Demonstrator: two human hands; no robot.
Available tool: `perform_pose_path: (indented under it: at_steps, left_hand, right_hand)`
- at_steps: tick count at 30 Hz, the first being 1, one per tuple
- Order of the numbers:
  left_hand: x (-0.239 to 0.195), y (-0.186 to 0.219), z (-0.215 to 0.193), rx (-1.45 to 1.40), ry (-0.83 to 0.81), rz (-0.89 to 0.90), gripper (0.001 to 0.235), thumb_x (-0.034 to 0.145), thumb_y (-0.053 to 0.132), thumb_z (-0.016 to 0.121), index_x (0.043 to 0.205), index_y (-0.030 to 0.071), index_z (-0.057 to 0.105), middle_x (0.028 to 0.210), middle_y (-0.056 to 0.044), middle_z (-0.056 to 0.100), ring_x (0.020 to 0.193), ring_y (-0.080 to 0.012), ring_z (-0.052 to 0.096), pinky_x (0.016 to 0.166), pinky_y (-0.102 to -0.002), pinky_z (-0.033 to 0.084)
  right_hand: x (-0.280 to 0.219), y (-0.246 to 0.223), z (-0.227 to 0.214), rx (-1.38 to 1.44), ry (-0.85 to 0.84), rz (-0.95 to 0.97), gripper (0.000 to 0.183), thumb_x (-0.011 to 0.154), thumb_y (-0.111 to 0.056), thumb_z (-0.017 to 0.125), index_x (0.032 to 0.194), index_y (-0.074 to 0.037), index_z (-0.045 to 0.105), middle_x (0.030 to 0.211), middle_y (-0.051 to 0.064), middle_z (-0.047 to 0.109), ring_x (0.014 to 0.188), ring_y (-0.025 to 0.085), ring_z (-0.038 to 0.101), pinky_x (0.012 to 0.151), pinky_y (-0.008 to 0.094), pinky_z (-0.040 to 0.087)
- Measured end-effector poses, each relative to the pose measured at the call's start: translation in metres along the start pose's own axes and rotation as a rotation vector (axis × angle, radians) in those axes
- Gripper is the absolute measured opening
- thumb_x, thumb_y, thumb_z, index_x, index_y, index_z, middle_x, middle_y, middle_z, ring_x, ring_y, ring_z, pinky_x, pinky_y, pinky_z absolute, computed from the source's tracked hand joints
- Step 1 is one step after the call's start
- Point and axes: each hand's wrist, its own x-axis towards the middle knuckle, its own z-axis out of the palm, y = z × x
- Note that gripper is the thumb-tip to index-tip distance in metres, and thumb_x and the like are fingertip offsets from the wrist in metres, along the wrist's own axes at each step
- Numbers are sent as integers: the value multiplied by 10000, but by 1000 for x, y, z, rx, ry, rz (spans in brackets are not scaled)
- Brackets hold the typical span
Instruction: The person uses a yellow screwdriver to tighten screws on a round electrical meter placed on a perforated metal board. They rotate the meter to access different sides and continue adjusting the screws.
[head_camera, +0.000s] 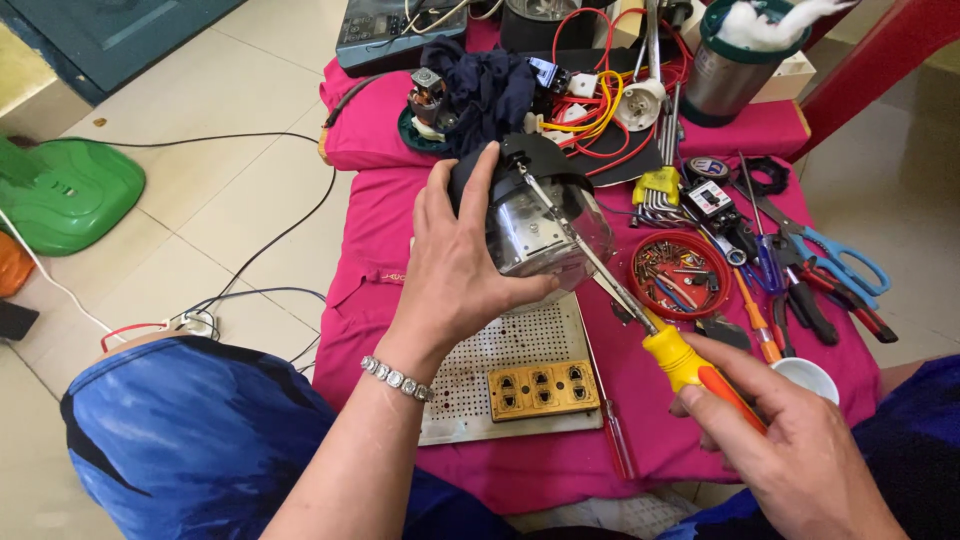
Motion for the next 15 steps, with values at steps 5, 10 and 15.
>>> perform_pose_path:
  at_steps: [5,10,15]
  left_hand:
    - [-1,2,0,11,4,2,1335,476,445,1004,1581,144,318,1528,-322,324,1317,-491,421,1047,-540,438]
    - [-2,5,-2,41,-16,-6,1346,488,465,1011,1586,142,302,1521,-325,321,1319,-489,424,1014,-542,462]
    - [-2,8,-3,98,-40,6,1410,485,488,1027,1608,146,245,1488,-322,334,1267,-485,448,980,-570,465]
  right_hand:
    - [15,22,0,542,-254,174,510,955,-147,552,1427,-4,679,920,335,751,562,358,547,442,427,369]
    - [17,34,1,630,-287,224,492,1002,-212,511,1427,13,613,805,411,681,499,423,543,392,464,361]
    - [2,7,-1,157,-53,156,390,1027,-190,529,1295,-47,775,822,240,771,503,347,557,482,421,409]
